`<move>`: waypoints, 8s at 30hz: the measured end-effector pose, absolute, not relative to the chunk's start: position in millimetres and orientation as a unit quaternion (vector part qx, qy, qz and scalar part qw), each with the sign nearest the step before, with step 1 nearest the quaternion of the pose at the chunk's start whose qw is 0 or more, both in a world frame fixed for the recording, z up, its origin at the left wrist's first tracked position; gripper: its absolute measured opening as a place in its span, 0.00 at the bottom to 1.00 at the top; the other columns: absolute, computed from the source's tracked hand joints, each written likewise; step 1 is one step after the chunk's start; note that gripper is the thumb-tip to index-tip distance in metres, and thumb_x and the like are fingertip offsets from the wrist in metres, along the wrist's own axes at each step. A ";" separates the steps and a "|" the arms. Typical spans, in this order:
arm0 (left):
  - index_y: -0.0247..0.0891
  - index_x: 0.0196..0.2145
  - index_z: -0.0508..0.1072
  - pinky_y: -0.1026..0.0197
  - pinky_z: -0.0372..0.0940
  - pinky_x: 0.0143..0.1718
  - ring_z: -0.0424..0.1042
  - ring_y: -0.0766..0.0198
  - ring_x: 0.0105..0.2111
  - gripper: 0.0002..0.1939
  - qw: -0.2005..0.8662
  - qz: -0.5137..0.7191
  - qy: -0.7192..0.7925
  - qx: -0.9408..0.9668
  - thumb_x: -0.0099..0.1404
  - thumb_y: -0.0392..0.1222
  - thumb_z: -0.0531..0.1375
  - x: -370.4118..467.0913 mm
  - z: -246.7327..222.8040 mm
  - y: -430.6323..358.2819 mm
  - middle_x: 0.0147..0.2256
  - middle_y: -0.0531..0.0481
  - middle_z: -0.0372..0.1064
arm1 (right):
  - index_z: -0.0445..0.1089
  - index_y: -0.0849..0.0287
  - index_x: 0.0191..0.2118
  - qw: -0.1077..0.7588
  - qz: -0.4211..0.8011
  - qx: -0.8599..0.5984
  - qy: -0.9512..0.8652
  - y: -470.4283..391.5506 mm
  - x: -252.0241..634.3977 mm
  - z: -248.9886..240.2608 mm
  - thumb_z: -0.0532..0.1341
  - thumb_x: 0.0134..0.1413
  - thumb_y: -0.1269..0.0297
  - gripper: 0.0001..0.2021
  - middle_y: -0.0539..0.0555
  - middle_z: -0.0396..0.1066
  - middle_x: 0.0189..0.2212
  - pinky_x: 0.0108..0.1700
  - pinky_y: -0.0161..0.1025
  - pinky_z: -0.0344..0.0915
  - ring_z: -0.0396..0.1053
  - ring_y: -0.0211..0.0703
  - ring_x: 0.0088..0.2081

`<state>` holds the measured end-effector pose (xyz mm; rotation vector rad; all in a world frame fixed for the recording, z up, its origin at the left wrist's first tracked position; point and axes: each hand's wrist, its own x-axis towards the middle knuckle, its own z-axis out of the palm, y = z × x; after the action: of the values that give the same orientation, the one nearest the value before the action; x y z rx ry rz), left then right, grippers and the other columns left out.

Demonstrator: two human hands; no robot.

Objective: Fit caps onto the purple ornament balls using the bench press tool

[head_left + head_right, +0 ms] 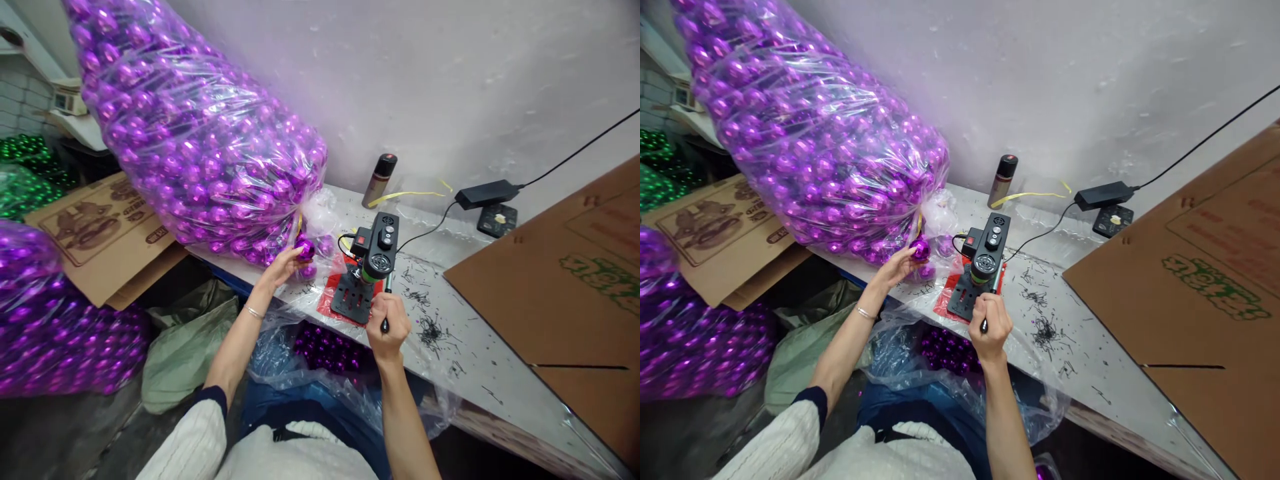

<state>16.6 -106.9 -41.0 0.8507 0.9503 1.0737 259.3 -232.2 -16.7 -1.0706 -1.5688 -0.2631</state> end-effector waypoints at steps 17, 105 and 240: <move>0.40 0.52 0.72 0.56 0.71 0.51 0.78 0.62 0.43 0.22 0.726 0.494 0.409 0.249 0.60 0.41 0.68 104.3 -83.9 -172.9 0.45 0.47 0.77 | 0.60 0.56 0.24 0.538 -0.106 -0.484 -0.682 -224.8 267.3 28.9 0.53 0.65 0.71 0.15 0.47 0.61 0.20 0.30 0.35 0.56 0.59 0.33 0.24; 0.38 0.59 0.66 0.47 0.71 0.55 0.74 0.47 0.54 0.37 0.213 0.376 0.353 0.830 0.58 0.57 0.68 111.4 -157.0 -264.5 0.54 0.36 0.72 | 0.61 0.56 0.28 0.608 -0.074 -0.481 -0.627 -229.4 254.2 5.4 0.52 0.63 0.76 0.12 0.48 0.63 0.23 0.32 0.36 0.59 0.63 0.35 0.27; 0.32 0.51 0.72 0.47 0.65 0.55 0.71 0.51 0.51 0.23 0.082 0.471 0.506 0.718 0.76 0.49 0.44 87.1 -98.1 -151.7 0.47 0.35 0.72 | 0.60 0.56 0.27 0.598 -0.098 -0.461 -0.649 -230.0 256.2 -13.0 0.52 0.60 0.78 0.13 0.49 0.64 0.24 0.31 0.36 0.60 0.63 0.35 0.28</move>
<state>87.1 -151.7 -98.1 2.1439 1.5125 1.4057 256.2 -230.0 -13.0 -1.0695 -1.5056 -0.2263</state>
